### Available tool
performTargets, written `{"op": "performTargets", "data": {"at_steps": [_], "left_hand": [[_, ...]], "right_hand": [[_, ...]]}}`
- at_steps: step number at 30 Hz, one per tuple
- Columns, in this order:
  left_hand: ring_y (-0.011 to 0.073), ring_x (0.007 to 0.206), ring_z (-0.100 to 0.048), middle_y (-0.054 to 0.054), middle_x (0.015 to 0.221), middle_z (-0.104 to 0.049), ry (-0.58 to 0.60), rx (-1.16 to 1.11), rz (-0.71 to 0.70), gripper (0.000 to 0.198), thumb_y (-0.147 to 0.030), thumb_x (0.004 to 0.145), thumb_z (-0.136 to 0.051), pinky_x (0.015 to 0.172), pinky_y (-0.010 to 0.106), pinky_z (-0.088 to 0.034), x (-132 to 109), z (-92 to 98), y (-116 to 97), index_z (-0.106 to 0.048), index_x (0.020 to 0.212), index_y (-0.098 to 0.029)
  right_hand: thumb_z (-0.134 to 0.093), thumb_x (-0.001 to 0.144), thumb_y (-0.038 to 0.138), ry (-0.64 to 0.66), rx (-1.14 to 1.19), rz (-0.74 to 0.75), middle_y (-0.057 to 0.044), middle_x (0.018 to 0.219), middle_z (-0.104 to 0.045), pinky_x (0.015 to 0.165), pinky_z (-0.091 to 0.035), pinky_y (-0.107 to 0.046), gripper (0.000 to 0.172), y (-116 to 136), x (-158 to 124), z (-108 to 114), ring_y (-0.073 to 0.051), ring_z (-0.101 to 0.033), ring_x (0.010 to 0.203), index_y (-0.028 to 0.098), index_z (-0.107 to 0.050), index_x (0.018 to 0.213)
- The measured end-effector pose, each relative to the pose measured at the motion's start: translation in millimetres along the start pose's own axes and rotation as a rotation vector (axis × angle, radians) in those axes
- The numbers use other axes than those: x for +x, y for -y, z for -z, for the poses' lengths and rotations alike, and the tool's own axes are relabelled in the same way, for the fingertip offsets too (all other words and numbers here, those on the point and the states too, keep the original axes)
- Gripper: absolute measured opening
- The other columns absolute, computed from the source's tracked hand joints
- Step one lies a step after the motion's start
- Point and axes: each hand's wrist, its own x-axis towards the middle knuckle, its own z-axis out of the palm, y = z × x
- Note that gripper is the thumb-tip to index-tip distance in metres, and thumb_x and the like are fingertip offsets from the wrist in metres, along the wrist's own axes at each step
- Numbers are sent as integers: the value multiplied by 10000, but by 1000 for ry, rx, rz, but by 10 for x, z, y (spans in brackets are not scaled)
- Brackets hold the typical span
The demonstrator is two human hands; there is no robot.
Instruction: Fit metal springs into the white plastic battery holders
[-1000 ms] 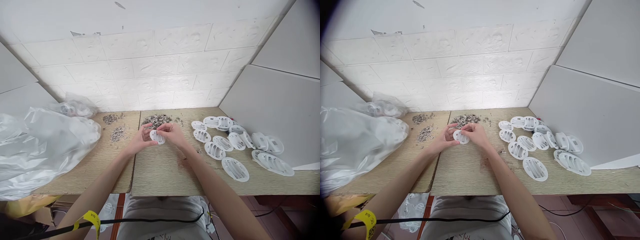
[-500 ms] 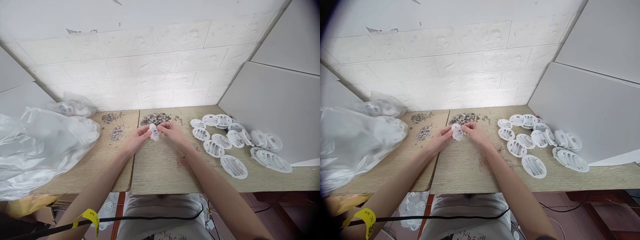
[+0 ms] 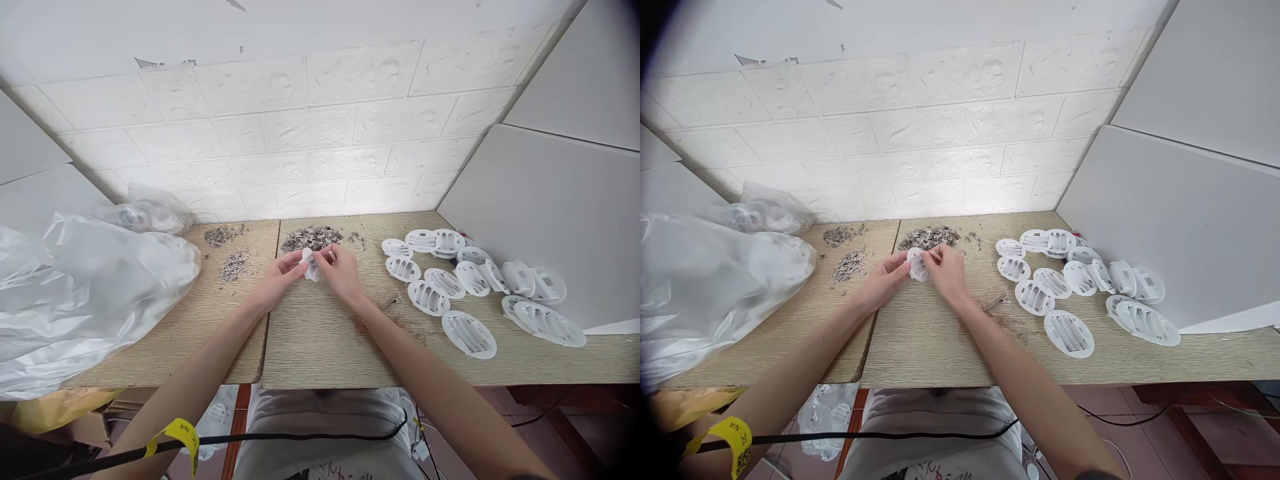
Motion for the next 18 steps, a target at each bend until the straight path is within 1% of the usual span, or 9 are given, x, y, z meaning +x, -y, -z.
{"op": "performTargets", "data": {"at_steps": [2, 6, 13, 18], "left_hand": [[237, 1060, -616, 104, 1195, -664, -5, -5, 0, 454, -389, 774, -705, 951, 367, -447, -5, -10, -4, -662, 1182, -195], [233, 1037, -624, 101, 1159, -680, -22, 4, 4, 460, -401, 769, -706, 926, 360, -457, -8, -4, 8, -665, 1178, -196], [223, 987, -642, 105, 1095, -704, -31, 52, 14, 473, -417, 780, -691, 927, 372, -458, -1, 27, 27, -656, 1189, -183], [239, 988, -648, 102, 1043, -723, -88, 146, 34, 503, -424, 760, -707, 928, 393, -457, -22, 11, 5, -647, 1192, -173]], "right_hand": [[-562, 783, 373, -14, 8, 13, -7, 666, -622, 587, -391, -257, 216, -9, -10, -20, -128, -515, 605, 182, -569, 684], [-569, 781, 358, 0, -4, 29, -8, 667, -634, 583, -392, -254, 212, -11, -14, -26, -125, -518, 598, 181, -575, 664], [-541, 809, 305, 41, -78, 54, -33, 708, -685, 605, -400, -264, 211, 43, -6, 27, -143, -569, 640, 165, -667, 715], [-541, 801, 284, 65, -106, 50, -42, 715, -695, 620, -403, -266, 215, 42, -14, 28, -149, -579, 653, 161, -694, 714]]}}
